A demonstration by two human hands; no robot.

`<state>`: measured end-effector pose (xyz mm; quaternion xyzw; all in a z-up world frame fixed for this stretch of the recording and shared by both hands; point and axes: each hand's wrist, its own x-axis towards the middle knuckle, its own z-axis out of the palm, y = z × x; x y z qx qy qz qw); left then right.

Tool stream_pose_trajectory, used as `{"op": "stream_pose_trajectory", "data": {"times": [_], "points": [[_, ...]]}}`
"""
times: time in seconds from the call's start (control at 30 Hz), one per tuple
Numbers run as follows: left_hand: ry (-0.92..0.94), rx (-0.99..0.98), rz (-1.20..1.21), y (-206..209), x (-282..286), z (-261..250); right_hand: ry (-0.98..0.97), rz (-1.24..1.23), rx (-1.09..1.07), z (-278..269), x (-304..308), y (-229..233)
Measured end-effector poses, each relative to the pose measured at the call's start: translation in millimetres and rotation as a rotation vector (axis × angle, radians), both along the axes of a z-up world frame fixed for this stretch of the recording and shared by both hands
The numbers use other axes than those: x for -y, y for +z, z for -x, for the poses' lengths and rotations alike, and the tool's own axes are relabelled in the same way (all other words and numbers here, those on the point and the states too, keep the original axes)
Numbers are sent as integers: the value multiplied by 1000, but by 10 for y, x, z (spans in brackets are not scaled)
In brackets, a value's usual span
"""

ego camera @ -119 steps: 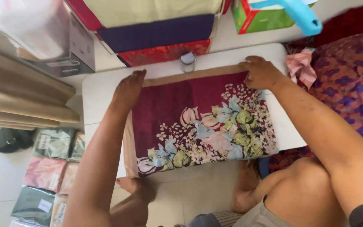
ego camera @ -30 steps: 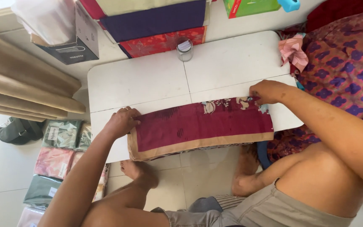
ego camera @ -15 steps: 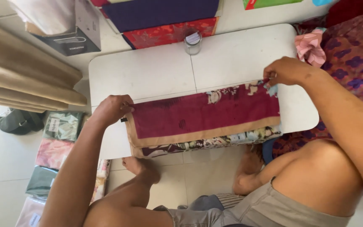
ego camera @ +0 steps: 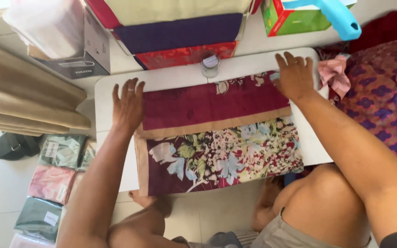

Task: A person cleans a patterned scarf with a lint roller and then folds it on a small table.

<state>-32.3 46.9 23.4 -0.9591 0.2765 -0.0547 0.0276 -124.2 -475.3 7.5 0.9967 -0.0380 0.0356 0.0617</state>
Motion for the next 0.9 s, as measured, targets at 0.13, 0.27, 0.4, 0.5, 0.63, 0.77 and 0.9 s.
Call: {"op": "stream_pose_trajectory", "data": {"times": [0.13, 0.27, 0.4, 0.5, 0.63, 0.77, 0.9], "points": [[-144, -46, 104, 0, 178, 266, 198, -175, 31, 239, -480, 387], [-79, -245, 14, -261, 142, 562, 283, -248, -214, 496, -473, 104], [-58, -319, 42, -313, 109, 632, 235, -276, -181, 707, -433, -123], [-101, -269, 40, -471, 39, 561, 244, -179, -123, 667, -393, -230], [-106, -287, -37, -365, 29, 496, 205, -140, -181, 575, -480, 65], [-185, -176, -85, -148, 8, 482, 607, -229, 307, 490, -896, 769], [-297, -96, -161, -282, -142, 215, 457, 200, 905, 226, -909, 1530]]}}
